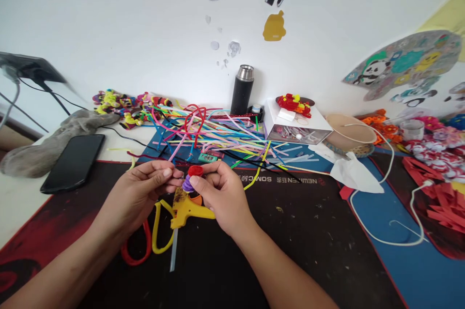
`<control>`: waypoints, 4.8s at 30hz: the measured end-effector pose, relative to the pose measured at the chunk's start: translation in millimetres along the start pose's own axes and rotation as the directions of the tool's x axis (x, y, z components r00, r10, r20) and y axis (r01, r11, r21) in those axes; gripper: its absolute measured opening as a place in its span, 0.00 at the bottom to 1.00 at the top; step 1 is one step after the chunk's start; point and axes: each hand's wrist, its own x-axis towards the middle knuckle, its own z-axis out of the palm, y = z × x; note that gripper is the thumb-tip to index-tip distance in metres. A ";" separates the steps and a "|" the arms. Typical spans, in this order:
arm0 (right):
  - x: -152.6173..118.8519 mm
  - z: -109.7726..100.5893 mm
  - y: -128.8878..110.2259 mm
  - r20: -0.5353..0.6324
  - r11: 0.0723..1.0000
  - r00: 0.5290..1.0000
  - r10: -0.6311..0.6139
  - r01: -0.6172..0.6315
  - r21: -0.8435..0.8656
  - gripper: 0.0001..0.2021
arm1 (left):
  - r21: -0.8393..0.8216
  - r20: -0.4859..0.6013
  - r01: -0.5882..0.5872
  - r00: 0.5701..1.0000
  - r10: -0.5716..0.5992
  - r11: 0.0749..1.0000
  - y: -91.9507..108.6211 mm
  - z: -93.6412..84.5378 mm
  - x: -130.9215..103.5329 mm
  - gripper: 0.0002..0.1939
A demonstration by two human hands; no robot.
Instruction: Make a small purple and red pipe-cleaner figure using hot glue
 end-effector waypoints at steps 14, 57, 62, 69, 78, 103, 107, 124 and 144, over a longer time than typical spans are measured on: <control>1.5 -2.9 0.9 0.025 1.000 1.000 -0.010 0.011 -0.028 0.16 | 0.462 0.213 -0.381 0.924 0.317 0.801 -3.9 -7.3 -5.7 0.19; -4.5 3.1 -0.8 0.045 0.939 0.999 -0.031 0.044 -0.342 0.14 | 0.597 0.694 -0.801 0.486 0.530 -0.048 -17.4 -9.0 -10.0 0.14; -4.7 3.2 -3.4 0.039 0.945 0.998 -0.043 0.054 -0.321 0.15 | 0.653 0.652 -0.755 0.514 0.557 -0.067 -23.0 -11.0 -11.6 0.19; -4.1 2.4 -1.3 0.044 0.934 0.997 -0.056 0.068 -0.350 0.13 | 0.641 0.674 -0.763 0.503 0.542 -0.089 -22.0 -10.2 -10.6 0.14; -4.5 3.7 -1.3 0.050 0.933 0.998 -0.049 0.063 -0.355 0.12 | 0.654 0.644 -0.756 0.546 0.536 -0.016 -20.0 -7.8 -12.6 0.13; -4.5 3.9 1.5 0.042 0.933 0.998 -0.051 0.062 -0.354 0.13 | 0.697 0.609 -0.717 0.576 0.546 -0.022 -22.2 -7.6 -12.5 0.13; -4.6 4.0 0.8 0.038 0.932 0.998 -0.059 0.068 -0.355 0.12 | 0.692 0.632 -0.717 0.544 0.552 -0.086 -23.9 -7.2 -12.3 0.13; -7.2 5.0 -4.0 0.019 0.936 0.995 -0.099 0.099 -0.338 0.14 | 0.763 0.532 -0.644 0.575 0.621 -0.057 -24.5 -6.1 -17.8 0.16; -5.5 4.2 -0.5 0.049 0.937 0.997 -0.053 0.067 -0.342 0.13 | 0.713 0.612 -0.694 0.547 0.572 -0.099 -23.5 -9.2 -14.1 0.15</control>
